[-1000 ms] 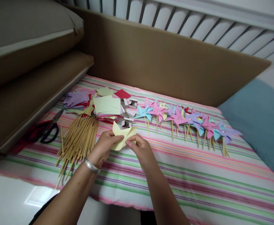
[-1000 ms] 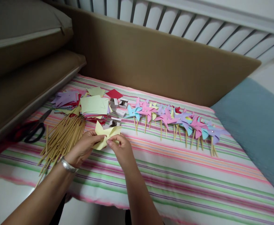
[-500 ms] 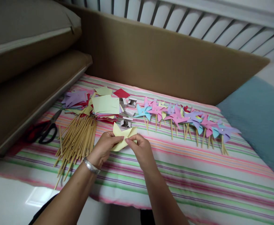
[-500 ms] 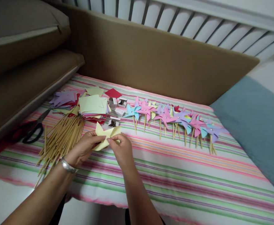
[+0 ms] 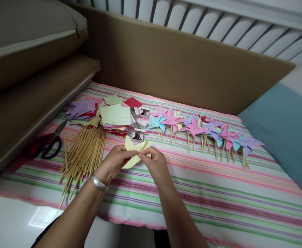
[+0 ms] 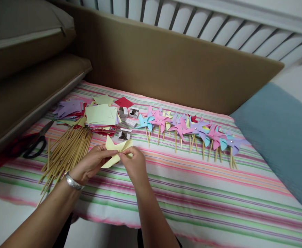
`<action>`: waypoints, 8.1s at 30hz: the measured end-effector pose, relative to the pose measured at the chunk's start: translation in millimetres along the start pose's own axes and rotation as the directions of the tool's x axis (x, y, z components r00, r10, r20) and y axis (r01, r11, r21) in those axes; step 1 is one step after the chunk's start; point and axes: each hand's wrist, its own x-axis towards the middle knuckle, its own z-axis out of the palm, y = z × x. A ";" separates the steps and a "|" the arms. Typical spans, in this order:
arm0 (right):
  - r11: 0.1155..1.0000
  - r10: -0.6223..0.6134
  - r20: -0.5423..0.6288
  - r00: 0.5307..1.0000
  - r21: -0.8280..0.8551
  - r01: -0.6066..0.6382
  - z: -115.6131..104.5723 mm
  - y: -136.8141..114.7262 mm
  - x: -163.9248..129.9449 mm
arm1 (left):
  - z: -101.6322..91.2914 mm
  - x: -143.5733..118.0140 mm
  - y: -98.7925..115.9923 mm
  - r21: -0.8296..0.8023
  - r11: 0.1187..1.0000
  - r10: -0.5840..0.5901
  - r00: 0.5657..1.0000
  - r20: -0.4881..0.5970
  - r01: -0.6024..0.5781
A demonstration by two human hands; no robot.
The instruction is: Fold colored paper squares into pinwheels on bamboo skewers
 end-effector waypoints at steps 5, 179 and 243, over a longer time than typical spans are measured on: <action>1.000 0.009 0.006 1.000 -0.021 -0.008 -1.4 -2.2 -0.1 | -0.8 0.7 0.1 0.040 0.999 -0.003 1.000 -0.005 0.004; 0.994 -0.107 0.125 0.986 0.037 0.103 10.0 4.2 -9.5 | -13.7 -5.8 14.7 0.094 0.993 0.086 0.973 -0.215 -0.067; 0.917 0.102 0.213 0.972 0.358 -0.175 17.6 4.0 -18.1 | -4.5 -15.6 -18.5 0.197 0.955 0.260 0.945 -0.198 -0.221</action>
